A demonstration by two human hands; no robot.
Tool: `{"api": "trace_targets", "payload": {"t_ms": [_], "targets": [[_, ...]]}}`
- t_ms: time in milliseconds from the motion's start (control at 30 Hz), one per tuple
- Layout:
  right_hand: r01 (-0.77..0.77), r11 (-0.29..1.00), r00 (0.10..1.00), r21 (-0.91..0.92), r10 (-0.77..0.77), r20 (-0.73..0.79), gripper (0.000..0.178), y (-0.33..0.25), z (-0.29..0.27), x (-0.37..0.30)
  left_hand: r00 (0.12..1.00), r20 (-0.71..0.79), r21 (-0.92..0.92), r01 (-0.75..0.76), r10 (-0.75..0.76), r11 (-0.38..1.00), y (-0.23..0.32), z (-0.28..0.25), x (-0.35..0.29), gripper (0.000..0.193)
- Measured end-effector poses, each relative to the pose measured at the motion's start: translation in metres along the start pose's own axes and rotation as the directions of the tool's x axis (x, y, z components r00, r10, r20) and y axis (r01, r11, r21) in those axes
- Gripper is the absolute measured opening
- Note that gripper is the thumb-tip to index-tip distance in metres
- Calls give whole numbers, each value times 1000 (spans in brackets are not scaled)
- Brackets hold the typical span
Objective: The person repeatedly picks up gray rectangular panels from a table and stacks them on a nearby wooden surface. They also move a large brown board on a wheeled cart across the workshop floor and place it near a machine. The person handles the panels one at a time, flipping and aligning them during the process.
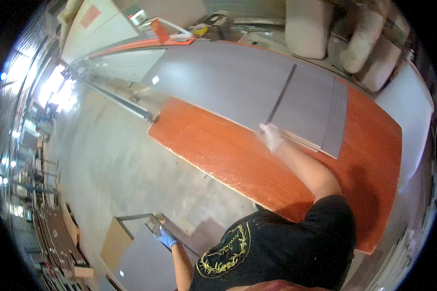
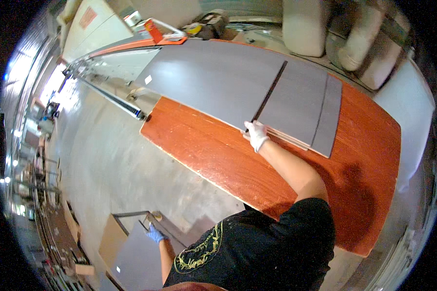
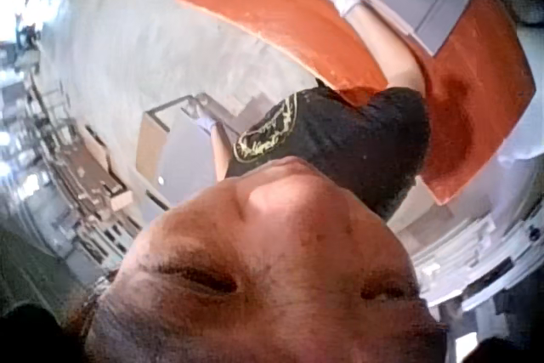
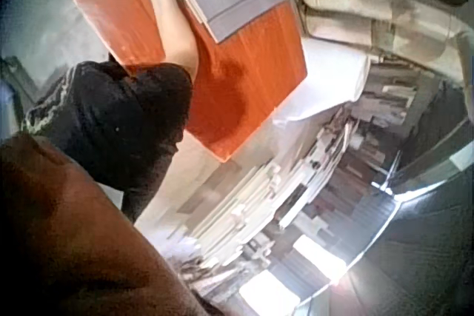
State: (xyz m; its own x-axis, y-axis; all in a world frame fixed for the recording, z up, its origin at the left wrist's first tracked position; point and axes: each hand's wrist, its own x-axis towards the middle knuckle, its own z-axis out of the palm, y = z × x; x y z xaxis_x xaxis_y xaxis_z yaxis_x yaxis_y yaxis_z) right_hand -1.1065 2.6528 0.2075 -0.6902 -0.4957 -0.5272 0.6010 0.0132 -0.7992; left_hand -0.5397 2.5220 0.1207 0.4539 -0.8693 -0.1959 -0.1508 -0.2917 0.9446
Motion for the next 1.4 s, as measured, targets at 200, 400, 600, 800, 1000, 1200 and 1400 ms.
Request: {"api": "trace_targets", "payload": {"t_ms": [200,400,600,800,1000,1200,1400], "targets": [[86,977,994,197,-71,-82,31,38,-137,-117,763,645,-254,258,-35,932,80,173,-81,61],[127,917,980,-377,-175,-97,44,58,-280,-257,164,971,9,705,-176,710,83,315,-133,44],[4,977,866,-212,-110,-488,47,22,-314,-294,155,967,73,593,-203,802,64,275,-202,56],[195,964,814,-181,-262,-518,48,-11,-305,-204,304,906,61,597,-296,800,40,207,-210,68],[124,853,884,-506,-327,-334,58,-100,-241,-75,479,774,-93,733,-413,674,71,208,-234,40],[232,832,963,-504,-124,238,55,-117,-145,111,783,514,-709,618,-350,339,-18,206,-246,43],[-42,859,753,-510,363,549,44,-49,-19,191,859,351,-919,392,-373,38,-116,166,-226,44]]}}
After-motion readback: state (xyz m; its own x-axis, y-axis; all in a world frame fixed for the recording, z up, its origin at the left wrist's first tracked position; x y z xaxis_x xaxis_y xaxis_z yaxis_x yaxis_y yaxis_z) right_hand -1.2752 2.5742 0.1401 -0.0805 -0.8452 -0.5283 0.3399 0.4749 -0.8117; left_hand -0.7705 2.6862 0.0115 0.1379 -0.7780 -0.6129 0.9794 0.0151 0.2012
